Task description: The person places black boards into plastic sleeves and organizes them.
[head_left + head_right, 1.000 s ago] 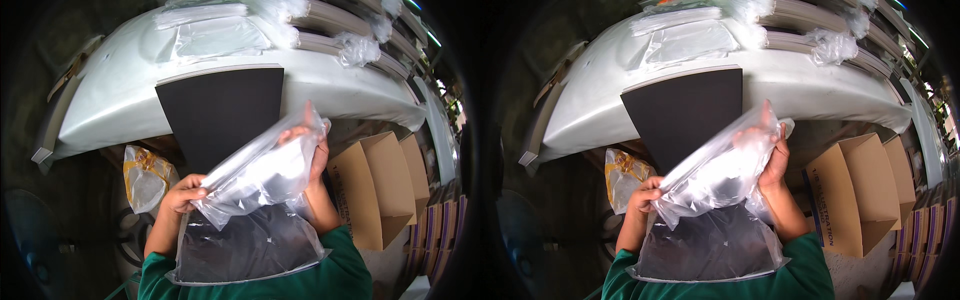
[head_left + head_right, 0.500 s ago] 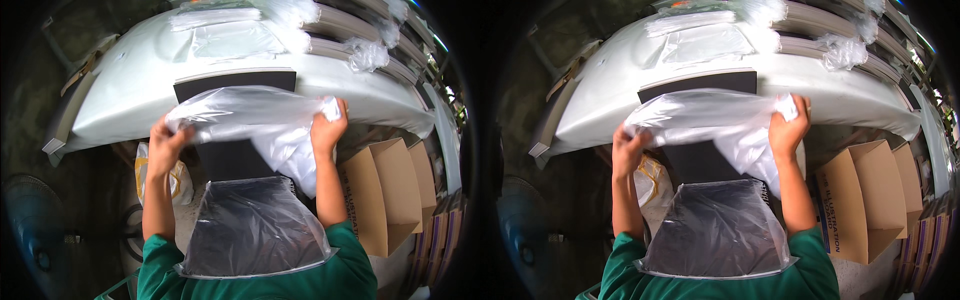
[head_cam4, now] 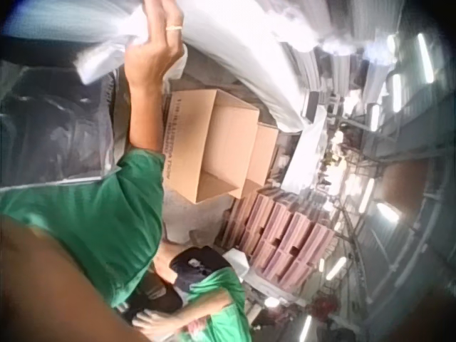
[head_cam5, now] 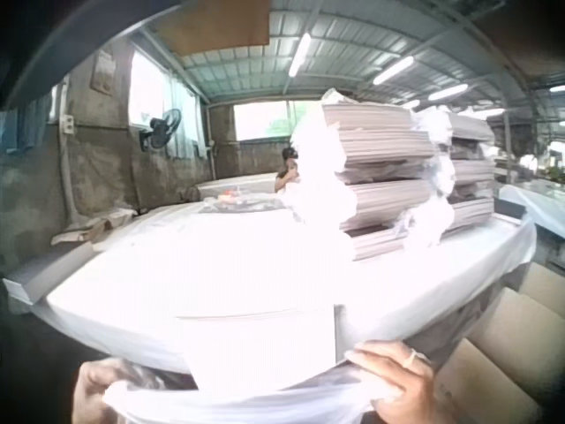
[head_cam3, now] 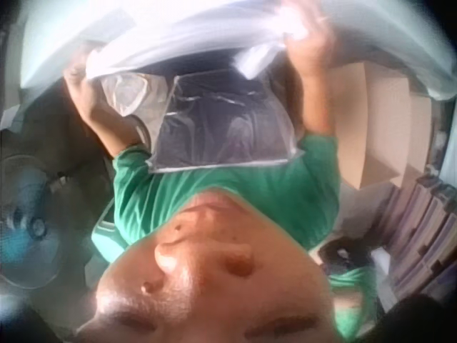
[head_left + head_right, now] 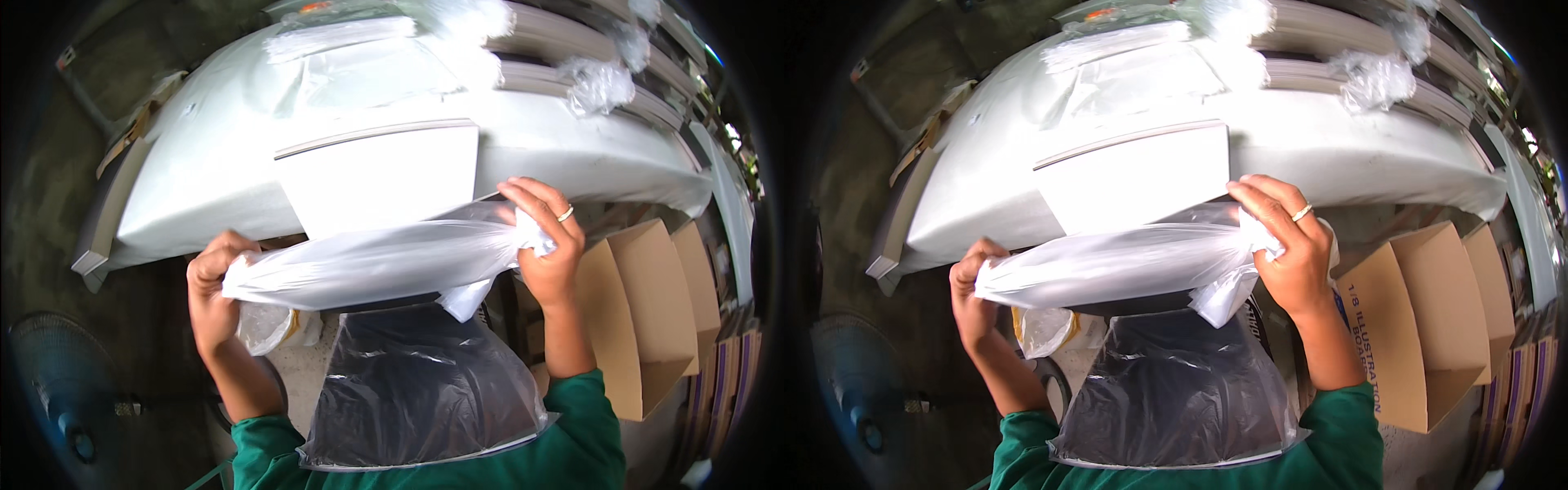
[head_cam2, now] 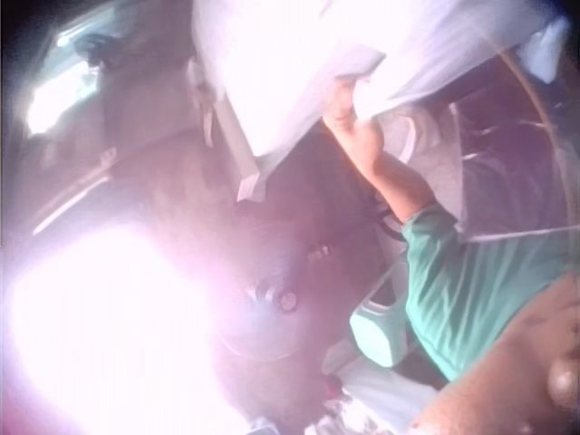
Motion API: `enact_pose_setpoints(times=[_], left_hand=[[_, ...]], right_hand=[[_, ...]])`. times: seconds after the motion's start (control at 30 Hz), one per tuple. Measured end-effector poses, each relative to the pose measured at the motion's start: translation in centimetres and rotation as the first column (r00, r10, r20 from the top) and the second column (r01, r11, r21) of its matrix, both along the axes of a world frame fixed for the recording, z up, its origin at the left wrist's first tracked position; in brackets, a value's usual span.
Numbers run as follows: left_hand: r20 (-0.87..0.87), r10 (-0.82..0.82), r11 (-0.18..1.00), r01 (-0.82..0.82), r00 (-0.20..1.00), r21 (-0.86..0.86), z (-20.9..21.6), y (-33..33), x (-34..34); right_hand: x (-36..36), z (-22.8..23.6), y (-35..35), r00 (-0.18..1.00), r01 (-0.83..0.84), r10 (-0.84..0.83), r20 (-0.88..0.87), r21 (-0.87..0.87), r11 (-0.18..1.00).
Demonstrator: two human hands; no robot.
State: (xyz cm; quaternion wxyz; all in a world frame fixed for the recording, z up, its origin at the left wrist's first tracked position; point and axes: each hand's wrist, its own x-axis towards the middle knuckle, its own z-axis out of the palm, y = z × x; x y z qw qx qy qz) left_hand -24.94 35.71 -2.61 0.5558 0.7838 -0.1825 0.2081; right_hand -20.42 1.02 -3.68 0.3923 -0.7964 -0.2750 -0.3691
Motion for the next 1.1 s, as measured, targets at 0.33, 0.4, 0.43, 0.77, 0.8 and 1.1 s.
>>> enact_pose_setpoints(times=[0.33, 0.4, 0.43, 0.77, 0.8, 1.1], left_hand=[[-0.514, -0.472, 0.638, -0.125, 0.716, -0.76, -10.0, -0.7, 0.9], [-0.553, -0.386, 0.627, -0.23, 0.738, -0.745, -14.4, -0.8, 1.1], [-0.555, -0.507, 0.581, -0.215, 0.659, -0.785, -17.6, 0.4, 1.1], [-0.623, -0.643, 0.535, -0.32, 0.445, -0.781, -30.6, 2.2, -0.5], [-0.64, -0.608, 0.573, -0.297, 0.47, -0.764, -31.3, 2.2, -0.2], [-0.633, -0.15, 0.892, -0.172, 0.759, -0.418, -33.4, 1.1, 1.0]], right_hand=[[0.4, -9.8, -5.8, -0.015, 0.142, 0.987, -0.158, 0.977, 0.159], [0.2, -14.8, -6.0, -0.086, 0.241, 0.991, -0.099, 0.963, 0.117], [0.1, -17.3, -6.2, -0.111, 0.276, 0.989, -0.099, 0.953, 0.127], [0.3, -28.6, -6.6, -0.116, 0.258, 0.656, -0.746, 0.615, 0.745], [0.5, -28.1, -6.7, -0.129, 0.254, 0.623, -0.771, 0.582, 0.773], [2.9, -27.6, -4.6, 0.123, 0.128, 0.376, -0.919, 0.39, 0.912]])
